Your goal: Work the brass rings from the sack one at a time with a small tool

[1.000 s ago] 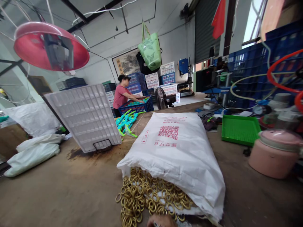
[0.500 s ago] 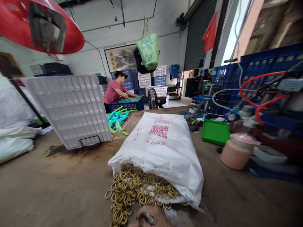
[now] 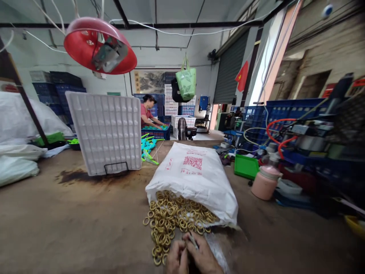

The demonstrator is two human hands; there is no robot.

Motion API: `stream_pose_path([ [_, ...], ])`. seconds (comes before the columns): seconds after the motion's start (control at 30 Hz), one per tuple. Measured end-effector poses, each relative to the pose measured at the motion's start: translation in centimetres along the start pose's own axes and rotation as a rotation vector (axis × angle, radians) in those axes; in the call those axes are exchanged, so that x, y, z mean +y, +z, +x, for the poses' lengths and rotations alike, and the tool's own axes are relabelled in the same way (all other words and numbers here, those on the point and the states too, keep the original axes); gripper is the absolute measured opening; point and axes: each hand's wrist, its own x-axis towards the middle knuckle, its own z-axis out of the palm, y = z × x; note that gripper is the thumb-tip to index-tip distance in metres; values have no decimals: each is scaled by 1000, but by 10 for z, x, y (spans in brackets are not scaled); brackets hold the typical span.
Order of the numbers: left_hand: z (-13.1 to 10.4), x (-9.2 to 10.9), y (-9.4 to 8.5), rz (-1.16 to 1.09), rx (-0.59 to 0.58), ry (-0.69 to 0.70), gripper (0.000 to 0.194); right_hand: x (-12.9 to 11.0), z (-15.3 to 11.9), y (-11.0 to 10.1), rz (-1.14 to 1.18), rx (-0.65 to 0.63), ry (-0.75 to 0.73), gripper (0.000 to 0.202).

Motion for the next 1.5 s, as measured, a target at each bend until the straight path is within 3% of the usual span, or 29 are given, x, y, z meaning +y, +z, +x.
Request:
stream_pose_path([
  [0.07, -4, 15, -7, -85, -55, -15, 33, -20, -7, 1, -22, 51, -10, 31],
  [0.1, -8, 25, -13, -109, -16, -11, 33, -32, -11, 2, -27, 64, 6, 30],
  [0.17, -17, 45, -28, -163, -47, -14, 30, -54, -17, 4, -32, 65, 18, 25],
  [0.27, -28, 65, -53, -274, -147, -165, 30, -75, -24, 13, -17, -2, -41, 25],
  [0.37, -38, 69, -70, -440, -166, -305, 34, -83, -28, 26, 10, -71, -68, 26],
  [0.5, -50, 67, -81, -568, -163, -369, 36, -82, -33, 39, 22, -119, -96, 26],
  [0.7, -59, 69, -82, -647, -184, -400, 35, -72, -40, 38, 6, -40, -48, 23],
  [0.8, -61, 70, -79, -657, -162, -416, 36, -66, -51, 35, -175, -16, -125, 24],
  [0.93, -61, 71, -76, -648, -138, -453, 40, -57, -65, 34, -415, -93, -324, 15],
  [1.03, -59, 71, -74, -629, -119, -455, 41, -54, -68, 34, -560, -93, -391, 18],
  [1.2, -58, 71, -70, -592, -107, -441, 41, -57, -65, 32, -686, -62, -347, 20],
  [1.5, -60, 68, -66, -496, -94, -424, 39, -62, -64, 30, -710, -81, -208, 26],
])
